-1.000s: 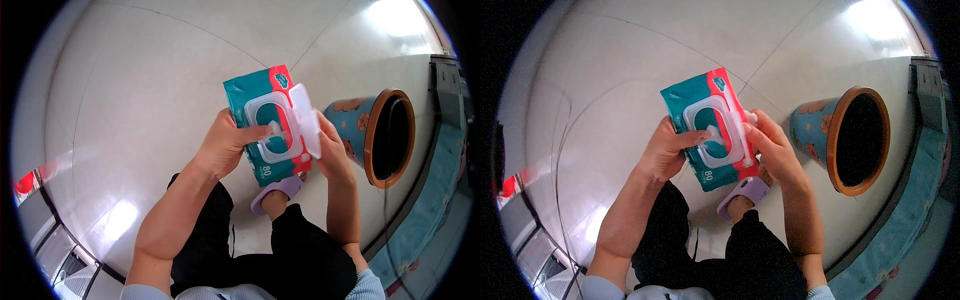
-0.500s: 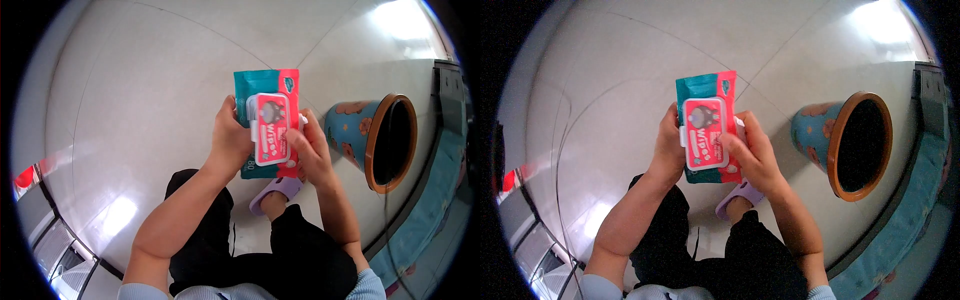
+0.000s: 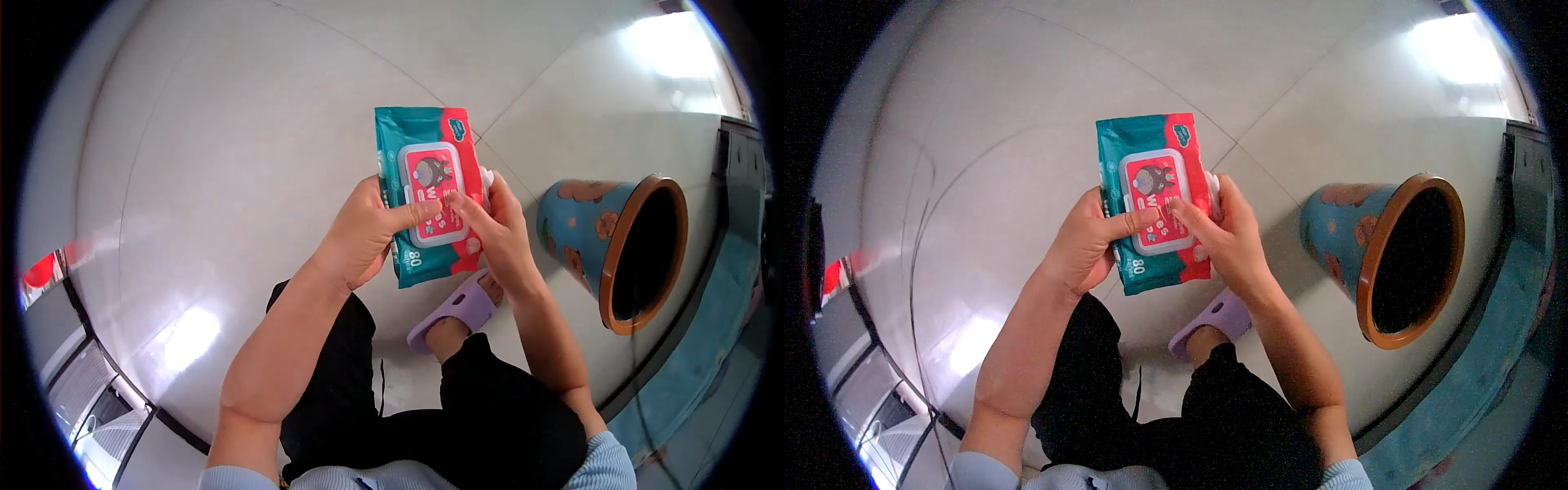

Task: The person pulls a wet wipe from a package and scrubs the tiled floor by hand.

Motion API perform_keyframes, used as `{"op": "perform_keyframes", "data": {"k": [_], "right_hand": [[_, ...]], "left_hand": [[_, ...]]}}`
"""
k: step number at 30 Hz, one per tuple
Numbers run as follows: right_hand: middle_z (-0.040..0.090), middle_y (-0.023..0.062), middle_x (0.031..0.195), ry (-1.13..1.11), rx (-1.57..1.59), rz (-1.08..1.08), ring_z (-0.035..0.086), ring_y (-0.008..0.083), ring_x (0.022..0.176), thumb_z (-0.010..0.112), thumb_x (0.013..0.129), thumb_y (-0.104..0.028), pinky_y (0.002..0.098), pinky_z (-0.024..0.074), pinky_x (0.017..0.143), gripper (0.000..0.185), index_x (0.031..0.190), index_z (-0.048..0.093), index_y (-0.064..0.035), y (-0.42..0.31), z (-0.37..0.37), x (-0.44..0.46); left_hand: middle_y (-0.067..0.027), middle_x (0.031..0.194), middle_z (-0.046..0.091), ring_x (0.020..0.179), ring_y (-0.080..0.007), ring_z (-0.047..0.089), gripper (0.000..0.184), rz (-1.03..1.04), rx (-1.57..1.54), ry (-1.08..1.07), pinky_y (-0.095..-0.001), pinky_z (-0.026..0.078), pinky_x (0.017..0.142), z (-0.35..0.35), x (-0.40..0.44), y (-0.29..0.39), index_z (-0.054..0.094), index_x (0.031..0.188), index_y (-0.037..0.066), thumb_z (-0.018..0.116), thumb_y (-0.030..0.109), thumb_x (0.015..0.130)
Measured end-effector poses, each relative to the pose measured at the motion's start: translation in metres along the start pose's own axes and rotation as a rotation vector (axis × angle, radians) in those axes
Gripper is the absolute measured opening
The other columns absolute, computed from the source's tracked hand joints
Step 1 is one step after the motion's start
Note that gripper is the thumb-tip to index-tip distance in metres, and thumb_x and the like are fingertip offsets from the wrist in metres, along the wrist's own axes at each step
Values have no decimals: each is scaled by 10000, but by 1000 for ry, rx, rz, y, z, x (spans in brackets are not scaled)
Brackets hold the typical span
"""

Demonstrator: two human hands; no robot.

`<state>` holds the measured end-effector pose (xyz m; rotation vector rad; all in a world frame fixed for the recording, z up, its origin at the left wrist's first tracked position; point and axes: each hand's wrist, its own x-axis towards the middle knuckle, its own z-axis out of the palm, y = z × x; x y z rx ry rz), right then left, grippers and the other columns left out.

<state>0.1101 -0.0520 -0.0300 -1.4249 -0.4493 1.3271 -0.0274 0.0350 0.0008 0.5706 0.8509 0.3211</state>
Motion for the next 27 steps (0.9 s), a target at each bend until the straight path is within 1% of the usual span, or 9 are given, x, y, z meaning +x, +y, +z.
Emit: {"op": "perform_keyframes", "data": {"k": [5, 9, 15, 17, 18, 20, 23, 26, 27], "right_hand": [[576, 63, 857, 42, -52, 53, 547, 101, 754, 468, 887, -195, 215, 432, 615, 167, 955, 493, -44, -6, -23, 7], [590, 72, 915, 171, 61, -109, 550, 144, 835, 434, 888, -193, 280, 426, 714, 225, 1041, 518, -50, -6, -44, 14], [583, 67, 972, -93, 251, 131, 536, 162, 959, 429, 891, -172, 314, 412, 813, 273, 1127, 489, -48, 37, -85, 53], [536, 115, 1072, 4, -338, 60, 504, 218, 1028, 485, 873, -177, 341, 400, 855, 334, 1171, 456, -29, 69, -107, 84], [536, 115, 1072, 0, -339, 68, 504, 218, 1028, 485, 873, -177, 341, 400, 855, 334, 1171, 456, -29, 68, -103, 88], [455, 186, 1173, 461, -1232, -426, 467, 301, 1062, 568, 822, -189, 373, 392, 882, 454, 1210, 415, -9, 73, -94, 91], [364, 215, 1240, 496, -1078, -420, 421, 356, 1083, 626, 773, -180, 384, 386, 885, 543, 1230, 388, -7, 101, -96, 99], [440, 145, 1183, 485, -1285, -551, 461, 312, 1034, 642, 727, -75, 376, 430, 832, 465, 1152, 463, -18, 133, -71, 97], [493, 127, 1137, 350, -1114, -606, 467, 297, 1027, 600, 771, -74, 356, 426, 843, 373, 1129, 504, -37, 156, -66, 100]], "left_hand": [[-98, 968, 592, 840, -169, 588, 278, 110, -73, 162, -340, 503, 752, -8, 1, 1, 512, 1031, -18, 610, 55, 782], [-86, 968, 603, 842, -172, 596, 259, 278, -68, 358, -330, 496, 763, -38, -14, 20, 530, 1017, 6, 609, 55, 776], [-99, 1003, 589, 891, -190, 580, 303, 408, -4, 692, -326, 476, 793, -79, -52, 41, 500, 1045, 6, 618, 19, 766], [-98, 1007, 586, 894, -191, 580, 287, 438, -8, 742, -319, 475, 792, -88, -65, 42, 499, 1039, 9, 608, 11, 773], [-98, 1007, 585, 896, -188, 580, 280, 444, 16, 772, -319, 474, 796, -91, -71, 42, 497, 1038, 11, 602, 10, 778], [-97, 1055, 568, 939, -179, 561, 341, 454, 72, 746, -312, 452, 833, -95, -80, 39, 471, 1117, 7, 586, 30, 796], [-91, 1045, 569, 936, -163, 558, 329, 452, 75, 788, -298, 449, 827, -84, -78, 33, 477, 1111, 0, 581, 23, 800], [-104, 1102, 537, 971, -191, 532, 418, 374, 138, 806, -325, 417, 873, -93, -90, 26, 440, 1187, 5, 588, 105, 809], [-103, 1103, 534, 971, -177, 525, 427, 357, 187, 829, -307, 424, 849, -88, -93, 28, 444, 1186, 10, 598, 134, 807]]}}
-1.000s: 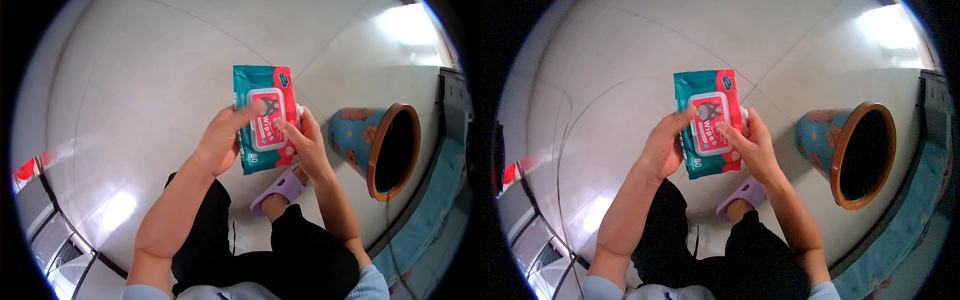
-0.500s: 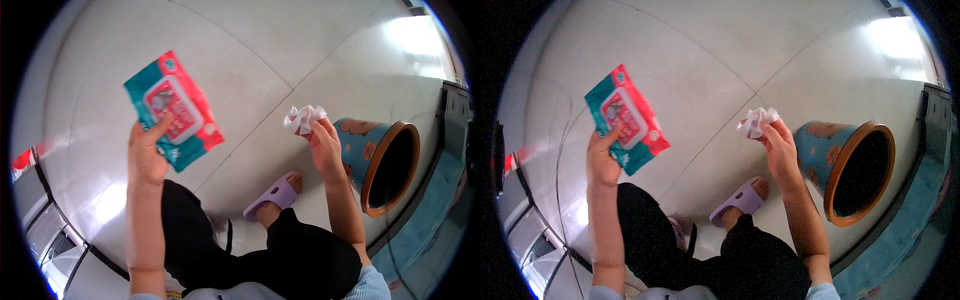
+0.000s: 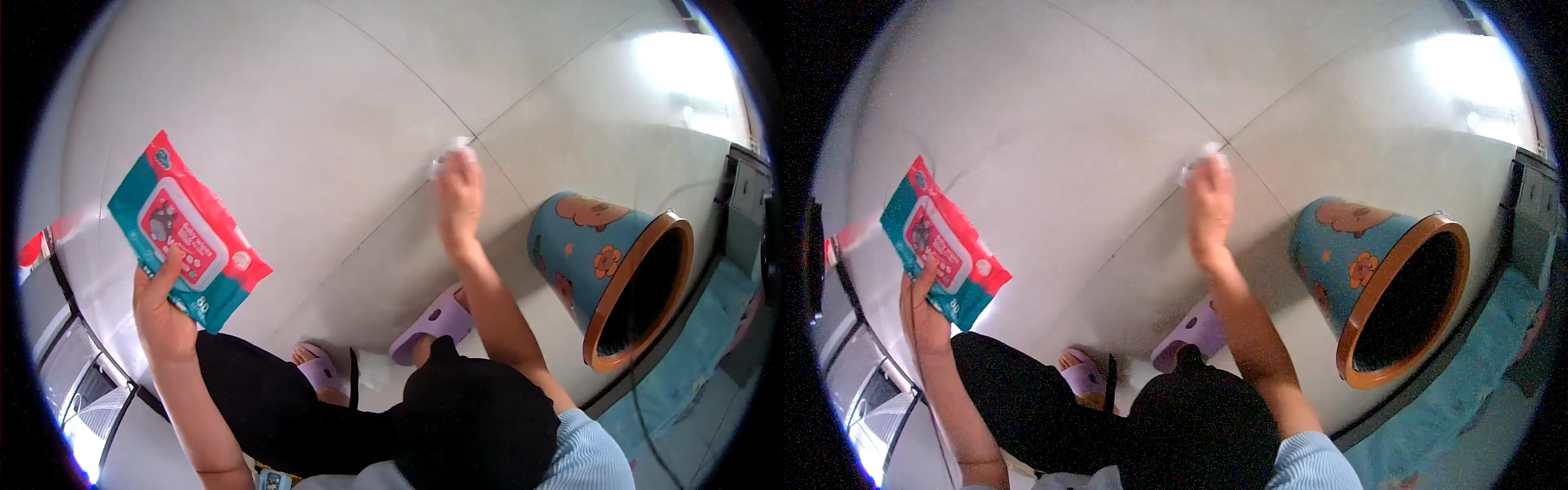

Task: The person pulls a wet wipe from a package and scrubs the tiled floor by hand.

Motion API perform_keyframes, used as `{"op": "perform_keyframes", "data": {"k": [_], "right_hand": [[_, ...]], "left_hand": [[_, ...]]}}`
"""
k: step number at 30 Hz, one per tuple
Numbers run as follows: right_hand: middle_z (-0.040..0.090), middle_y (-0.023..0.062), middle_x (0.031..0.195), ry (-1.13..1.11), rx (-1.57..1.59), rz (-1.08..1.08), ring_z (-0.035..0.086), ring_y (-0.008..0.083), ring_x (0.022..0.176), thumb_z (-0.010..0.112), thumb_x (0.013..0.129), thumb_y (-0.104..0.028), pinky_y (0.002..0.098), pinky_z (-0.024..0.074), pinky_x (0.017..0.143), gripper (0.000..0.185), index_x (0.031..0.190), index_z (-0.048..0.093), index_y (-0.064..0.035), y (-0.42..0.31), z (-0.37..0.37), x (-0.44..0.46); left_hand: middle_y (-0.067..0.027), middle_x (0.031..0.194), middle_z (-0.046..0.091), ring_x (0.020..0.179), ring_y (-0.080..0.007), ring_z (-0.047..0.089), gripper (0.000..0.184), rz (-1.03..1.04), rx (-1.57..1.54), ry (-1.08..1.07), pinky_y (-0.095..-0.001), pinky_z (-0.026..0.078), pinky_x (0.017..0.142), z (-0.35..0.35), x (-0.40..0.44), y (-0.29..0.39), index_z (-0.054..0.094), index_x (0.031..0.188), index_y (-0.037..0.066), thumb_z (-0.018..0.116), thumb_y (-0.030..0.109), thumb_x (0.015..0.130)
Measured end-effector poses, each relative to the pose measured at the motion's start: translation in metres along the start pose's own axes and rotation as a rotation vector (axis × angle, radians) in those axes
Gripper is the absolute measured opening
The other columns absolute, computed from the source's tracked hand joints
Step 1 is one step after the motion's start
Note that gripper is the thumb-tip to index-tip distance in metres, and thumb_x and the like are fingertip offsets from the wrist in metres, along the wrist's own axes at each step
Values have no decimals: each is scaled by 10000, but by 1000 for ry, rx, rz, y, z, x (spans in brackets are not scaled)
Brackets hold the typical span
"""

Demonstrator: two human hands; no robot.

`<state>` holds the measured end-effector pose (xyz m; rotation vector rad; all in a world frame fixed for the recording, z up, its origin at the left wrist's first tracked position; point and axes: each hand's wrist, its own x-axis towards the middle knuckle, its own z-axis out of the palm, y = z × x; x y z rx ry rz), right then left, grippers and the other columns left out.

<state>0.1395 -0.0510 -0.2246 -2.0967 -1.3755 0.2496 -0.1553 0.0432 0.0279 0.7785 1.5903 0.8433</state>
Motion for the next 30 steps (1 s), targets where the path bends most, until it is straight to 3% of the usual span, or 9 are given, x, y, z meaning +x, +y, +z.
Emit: {"op": "perform_keyframes", "data": {"k": [4, 8, 11, 13, 15, 20, 22, 28, 30], "right_hand": [[587, 125, 905, -218, 201, -505, 565, 247, 870, 548, 794, -43, 319, 488, 745, 196, 985, 578, -11, -32, 17, -12], [554, 120, 1069, 240, 291, 105, 542, 284, 938, 536, 754, -25, 362, 451, 804, 283, 1036, 562, -16, 40, 3, 75], [520, 120, 1137, 247, -421, -139, 507, 282, 1012, 509, 796, -71, 355, 421, 853, 329, 1118, 512, -3, 64, 6, 100], [492, 126, 1185, 175, 498, 156, 454, 268, 1102, 501, 819, -131, 347, 387, 913, 379, 1167, 467, 17, 20, 15, 64], [428, 120, 1268, -249, -222, -420, 396, 246, 1179, 538, 808, -196, 321, 356, 963, 461, 1233, 426, -58, -9, 5, 32], [395, 147, 1297, -180, -6, -269, 358, 258, 1216, 541, 813, -249, 322, 285, 1001, 478, 1207, 436, 1, 46, 2, 61], [386, 143, 1305, 113, -462, -88, 361, 251, 1214, 549, 806, -205, 343, 262, 1013, 469, 1200, 432, 20, 45, -3, 82], [423, 118, 1271, -394, -101, -554, 382, 222, 1196, 505, 812, -154, 361, 258, 1034, 409, 1191, 453, -9, -19, 17, 23], [452, 119, 1242, -117, -350, -486, 408, 226, 1171, 483, 819, -133, 342, 295, 1001, 387, 1186, 461, -12, 20, 27, 46]], "left_hand": [[-112, 1099, 532, 966, -185, 534, 398, 34, -59, 54, -307, 432, 859, -17, -3, 1, 434, 1177, -3, 579, 89, 818], [-112, 1076, 542, 972, -185, 536, 402, 26, -161, 127, -313, 442, 848, -30, -8, 4, 431, 1162, -11, 594, 68, 803], [-124, 1100, 529, 993, -203, 523, 436, 34, -193, 102, -339, 437, 868, -34, -8, 3, 419, 1179, -11, 607, 71, 794], [-135, 1115, 520, 1007, -216, 517, 460, 41, -194, 71, -357, 436, 880, -32, -7, 4, 401, 1195, -12, 611, 74, 794], [-136, 1114, 520, 1006, -214, 518, 463, 17, -240, 69, -352, 441, 874, -32, -6, 4, 398, 1197, -12, 610, 74, 795], [-135, 1110, 522, 1000, -208, 523, 469, 9, -251, 96, -335, 456, 853, -28, -7, 2, 391, 1200, -13, 612, 80, 797], [-133, 1103, 526, 994, -205, 527, 459, 4, -202, 100, -326, 461, 845, -26, -5, 4, 397, 1192, -13, 612, 81, 798], [-180, 1226, 446, 1115, -260, 455, 391, -56, -260, 115, -448, 367, 969, -28, 5, 0, 383, 1231, -5, 493, 26, 857], [-182, 1223, 448, 1112, -267, 457, 386, -45, -311, 117, -455, 368, 967, -27, 5, -1, 390, 1224, -4, 496, 24, 854]]}}
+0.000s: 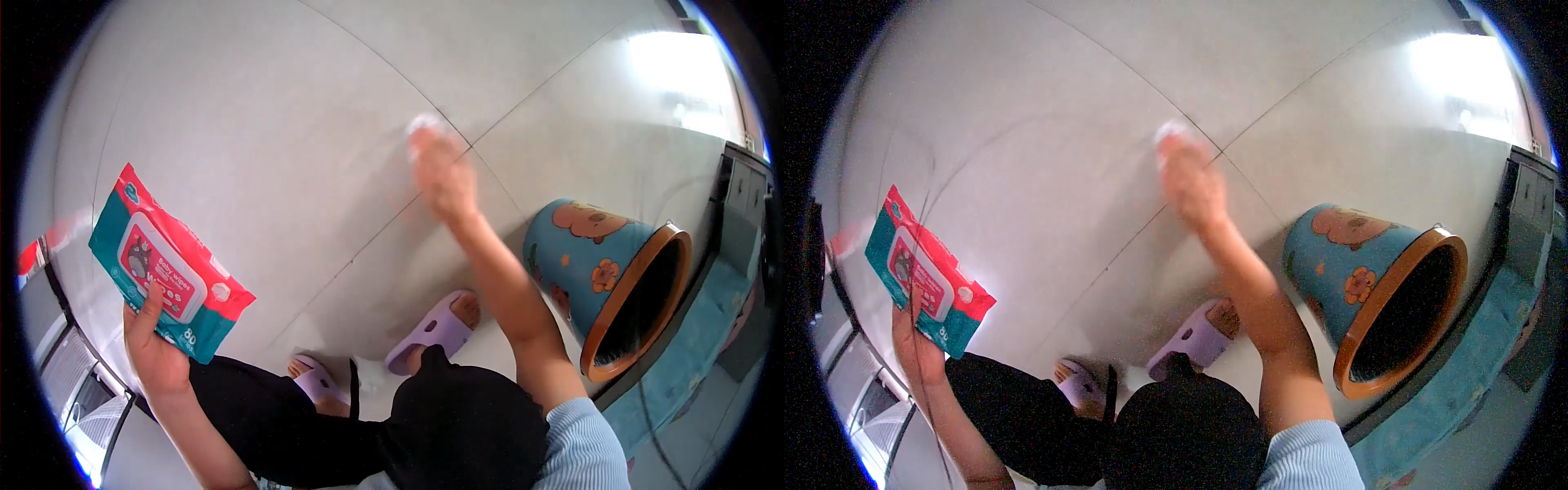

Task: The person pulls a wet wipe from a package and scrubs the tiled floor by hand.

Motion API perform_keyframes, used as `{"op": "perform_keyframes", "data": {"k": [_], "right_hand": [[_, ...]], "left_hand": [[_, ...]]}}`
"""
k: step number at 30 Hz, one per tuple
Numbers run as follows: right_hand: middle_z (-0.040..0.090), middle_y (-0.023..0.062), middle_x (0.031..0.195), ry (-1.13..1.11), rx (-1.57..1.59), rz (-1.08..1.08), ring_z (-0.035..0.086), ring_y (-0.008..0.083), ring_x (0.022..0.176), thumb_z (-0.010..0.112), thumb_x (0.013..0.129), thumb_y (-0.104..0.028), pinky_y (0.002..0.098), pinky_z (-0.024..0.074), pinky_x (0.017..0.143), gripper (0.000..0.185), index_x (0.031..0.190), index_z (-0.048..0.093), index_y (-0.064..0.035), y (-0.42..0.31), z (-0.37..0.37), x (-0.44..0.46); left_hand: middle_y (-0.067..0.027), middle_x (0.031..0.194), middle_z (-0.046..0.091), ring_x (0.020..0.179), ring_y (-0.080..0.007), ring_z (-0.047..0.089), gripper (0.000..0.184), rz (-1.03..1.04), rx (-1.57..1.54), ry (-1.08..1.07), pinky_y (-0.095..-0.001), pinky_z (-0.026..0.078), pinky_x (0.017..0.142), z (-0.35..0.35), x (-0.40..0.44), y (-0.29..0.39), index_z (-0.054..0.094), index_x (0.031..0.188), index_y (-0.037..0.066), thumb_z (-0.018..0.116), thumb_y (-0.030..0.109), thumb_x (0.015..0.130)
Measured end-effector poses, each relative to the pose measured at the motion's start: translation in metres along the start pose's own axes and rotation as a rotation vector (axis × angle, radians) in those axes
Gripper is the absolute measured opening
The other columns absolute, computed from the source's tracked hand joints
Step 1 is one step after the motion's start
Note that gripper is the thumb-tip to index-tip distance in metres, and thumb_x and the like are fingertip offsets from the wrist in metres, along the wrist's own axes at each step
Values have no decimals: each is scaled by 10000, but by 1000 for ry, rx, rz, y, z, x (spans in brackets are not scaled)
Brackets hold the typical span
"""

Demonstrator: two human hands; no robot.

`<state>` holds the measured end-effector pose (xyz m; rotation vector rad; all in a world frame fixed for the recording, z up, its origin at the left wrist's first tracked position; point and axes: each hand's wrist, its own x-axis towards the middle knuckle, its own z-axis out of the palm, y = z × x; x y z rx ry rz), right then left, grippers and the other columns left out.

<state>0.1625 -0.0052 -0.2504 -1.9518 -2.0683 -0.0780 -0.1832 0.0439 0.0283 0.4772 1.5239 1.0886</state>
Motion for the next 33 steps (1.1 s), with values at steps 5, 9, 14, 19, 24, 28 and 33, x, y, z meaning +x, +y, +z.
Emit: {"op": "perform_keyframes", "data": {"k": [5, 9, 14, 19, 24, 28, 33], "right_hand": [[429, 116, 1269, 190, 37, 382, 412, 248, 1165, 454, 800, -89, 334, 319, 972, 420, 1213, 431, -11, 36, 1, 27], [400, 58, 1302, -82, 58, -284, 380, 194, 1192, 478, 762, -89, 312, 320, 1003, 471, 1230, 433, -66, -37, 13, -4], [603, 48, 995, 235, 295, -129, 547, 222, 971, 507, 759, -30, 334, 447, 851, 293, 1032, 586, -102, 5, 4, 41], [570, 95, 999, 448, 165, 699, 551, 218, 843, 429, 851, -79, 325, 438, 726, 265, 1079, 557, -121, 137, -7, 132], [457, 84, 1247, 302, 787, 428, 428, 214, 1141, 407, 854, -199, 335, 336, 942, 362, 1183, 462, -59, 105, 62, 167], [457, 97, 1243, 103, 118, -216, 396, 221, 1180, 406, 868, -260, 335, 302, 982, 392, 1205, 440, -63, 33, 34, 155], [450, 104, 1249, 145, -205, 304, 405, 233, 1167, 388, 894, -287, 354, 351, 943, 383, 1199, 446, -63, 137, 18, 167]], "left_hand": [[-184, 1248, 429, 1114, -281, 452, 387, -33, -46, -95, -474, 357, 969, -5, 7, 0, 377, 1239, -4, 471, 13, 863], [-177, 1217, 453, 1080, -264, 472, 404, -30, -103, -142, -449, 382, 944, -6, 12, -3, 387, 1224, -10, 522, 85, 855], [-128, 1086, 542, 973, -202, 545, 438, 39, 126, -25, -319, 467, 829, 6, 6, 0, 412, 1171, -12, 616, 78, 793], [-132, 1082, 546, 961, -204, 551, 410, 59, 117, -7, -326, 465, 835, 4, 1, 4, 418, 1161, -18, 597, 73, 804], [-134, 1081, 546, 965, -207, 549, 403, 76, 92, 4, -329, 463, 838, 11, -3, 2, 418, 1162, -19, 589, 66, 807], [-132, 1086, 543, 972, -210, 546, 408, 72, 70, -12, -330, 459, 843, 14, -6, 2, 418, 1163, -17, 592, 63, 803], [-126, 1093, 538, 982, -213, 537, 430, 62, 76, 21, -336, 450, 854, -4, -6, 7, 420, 1171, -4, 609, 63, 790]]}}
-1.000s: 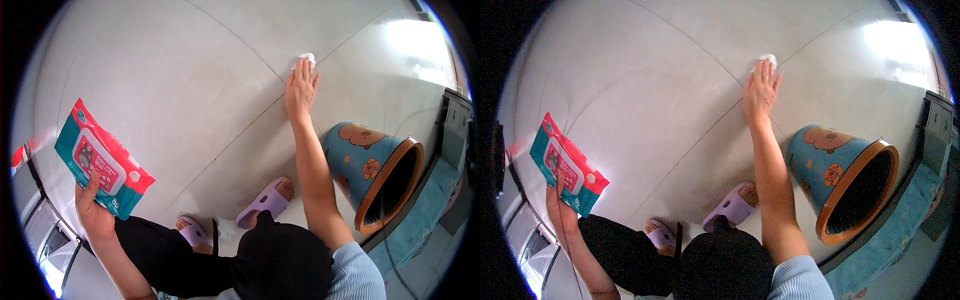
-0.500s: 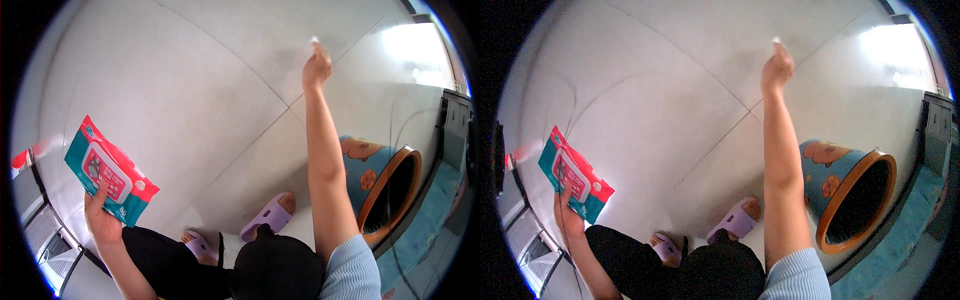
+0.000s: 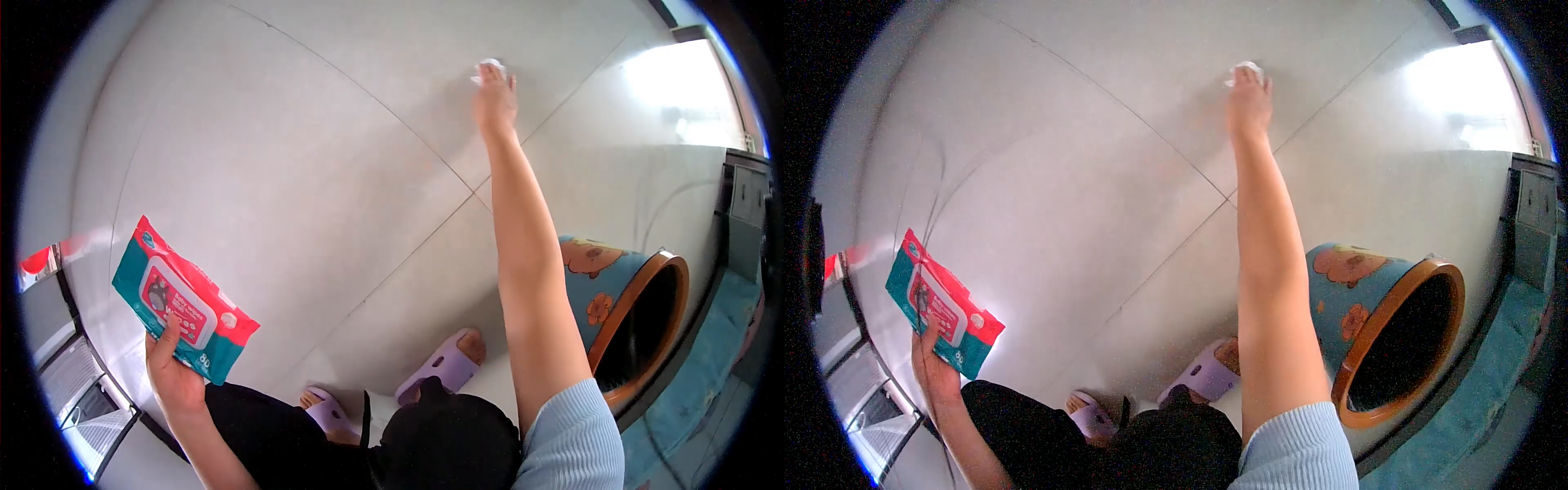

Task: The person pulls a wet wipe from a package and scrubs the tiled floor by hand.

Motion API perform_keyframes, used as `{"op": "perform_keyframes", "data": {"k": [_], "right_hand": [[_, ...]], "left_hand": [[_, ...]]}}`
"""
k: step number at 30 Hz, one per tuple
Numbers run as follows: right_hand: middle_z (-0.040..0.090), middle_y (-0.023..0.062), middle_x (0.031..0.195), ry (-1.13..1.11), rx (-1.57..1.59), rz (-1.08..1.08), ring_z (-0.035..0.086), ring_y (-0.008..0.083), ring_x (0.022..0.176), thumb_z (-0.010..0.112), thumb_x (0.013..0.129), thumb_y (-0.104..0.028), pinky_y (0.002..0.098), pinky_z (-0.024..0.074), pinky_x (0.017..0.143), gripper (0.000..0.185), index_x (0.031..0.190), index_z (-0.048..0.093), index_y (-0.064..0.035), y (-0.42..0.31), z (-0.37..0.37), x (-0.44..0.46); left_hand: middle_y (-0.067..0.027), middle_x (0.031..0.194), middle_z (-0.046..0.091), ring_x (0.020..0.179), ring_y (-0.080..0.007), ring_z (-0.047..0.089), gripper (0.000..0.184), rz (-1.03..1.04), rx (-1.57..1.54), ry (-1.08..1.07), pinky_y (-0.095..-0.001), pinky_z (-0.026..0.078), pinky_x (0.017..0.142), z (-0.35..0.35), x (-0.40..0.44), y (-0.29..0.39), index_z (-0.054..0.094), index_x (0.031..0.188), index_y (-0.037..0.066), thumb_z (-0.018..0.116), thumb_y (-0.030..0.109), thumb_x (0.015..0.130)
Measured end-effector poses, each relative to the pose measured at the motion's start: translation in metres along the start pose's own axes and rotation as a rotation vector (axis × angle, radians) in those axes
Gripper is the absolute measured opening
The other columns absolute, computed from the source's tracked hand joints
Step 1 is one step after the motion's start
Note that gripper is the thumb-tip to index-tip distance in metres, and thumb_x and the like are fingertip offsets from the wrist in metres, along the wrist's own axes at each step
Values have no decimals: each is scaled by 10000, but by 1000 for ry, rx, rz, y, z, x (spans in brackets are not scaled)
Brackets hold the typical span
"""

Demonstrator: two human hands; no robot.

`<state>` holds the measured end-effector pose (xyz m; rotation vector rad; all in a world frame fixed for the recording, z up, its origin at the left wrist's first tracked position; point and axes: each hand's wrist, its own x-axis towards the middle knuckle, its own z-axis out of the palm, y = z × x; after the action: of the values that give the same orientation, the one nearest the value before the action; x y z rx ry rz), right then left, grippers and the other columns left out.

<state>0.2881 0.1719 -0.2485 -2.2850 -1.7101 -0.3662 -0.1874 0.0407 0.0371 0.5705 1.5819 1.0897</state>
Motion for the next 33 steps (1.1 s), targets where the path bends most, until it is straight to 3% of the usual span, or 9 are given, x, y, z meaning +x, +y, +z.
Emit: {"op": "perform_keyframes", "data": {"k": [5, 7, 11, 14, 15, 17, 25, 28, 33], "right_hand": [[510, 90, 1168, -295, 1587, 662, 487, 205, 1083, 499, 856, -286, 362, 387, 918, 358, 1101, 499, -26, -54, 7, -45], [516, 85, 1153, -344, 1675, 506, 495, 209, 1072, 511, 852, -283, 365, 396, 909, 343, 1087, 511, -32, -70, -5, -81], [542, 84, 1092, -105, 453, -380, 503, 253, 1034, 519, 822, -184, 339, 433, 834, 260, 1072, 535, -118, -69, -32, -111], [607, 96, 778, -89, 115, 494, 581, 236, 682, 430, 798, -41, 354, 467, 613, 231, 943, 593, -115, 20, -52, -73], [619, 96, 805, 357, 388, 512, 591, 226, 707, 424, 798, -40, 345, 460, 707, 217, 900, 608, -94, 66, -29, -74], [621, 103, 926, 5, 131, 823, 590, 231, 841, 418, 808, -44, 332, 410, 846, 236, 972, 588, -58, 76, -55, -64], [536, 12, 1142, -97, 292, -190, 463, 190, 1097, 477, 793, -50, 335, 397, 932, 284, 1059, 569, -88, -94, -33, -163], [579, 79, 1087, -5, 543, -247, 537, 228, 1010, 494, 773, -7, 339, 417, 906, 315, 1053, 596, -109, -103, -65, -174], [585, 131, 1061, 125, 484, 445, 542, 283, 1000, 467, 801, 19, 329, 421, 878, 284, 1050, 584, -50, -17, -80, -151]], "left_hand": [[-122, 1091, 538, 1003, -214, 522, 422, 6, -72, -35, -350, 444, 863, 10, 3, -9, 427, 1161, 4, 613, 68, 787], [-122, 1091, 537, 1007, -212, 522, 396, 10, -99, -28, -364, 439, 871, 5, 5, -10, 431, 1152, 1, 595, 77, 800], [-148, 1148, 512, 1042, -237, 504, 373, -18, -162, -32, -387, 412, 917, -4, 10, -11, 428, 1185, -19, 535, 87, 844], [-152, 1146, 513, 1049, -242, 498, 355, -118, -331, -99, -392, 395, 926, -6, 8, -12, 433, 1176, -33, 497, 116, 860], [-149, 1147, 512, 1051, -247, 495, 358, -128, -331, -132, -400, 389, 929, -6, 7, -13, 432, 1177, -31, 488, 118, 856], [-147, 1148, 511, 1053, -252, 492, 361, -124, -346, -167, -408, 383, 932, 0, 8, -13, 431, 1178, -30, 478, 120, 853], [-74, 1122, 529, 1028, -193, 514, 388, -145, -386, -212, -363, 423, 874, 54, 11, -13, 449, 1153, 74, 508, 326, 865], [-72, 1111, 530, 1011, -188, 520, 441, -142, -345, -222, -353, 423, 869, 57, 18, -17, 454, 1150, 73, 481, 408, 865], [-77, 994, 536, 906, -195, 517, 482, -199, -346, -342, -339, 430, 820, 29, 32, -14, 477, 1116, 58, 433, 468, 867]]}}
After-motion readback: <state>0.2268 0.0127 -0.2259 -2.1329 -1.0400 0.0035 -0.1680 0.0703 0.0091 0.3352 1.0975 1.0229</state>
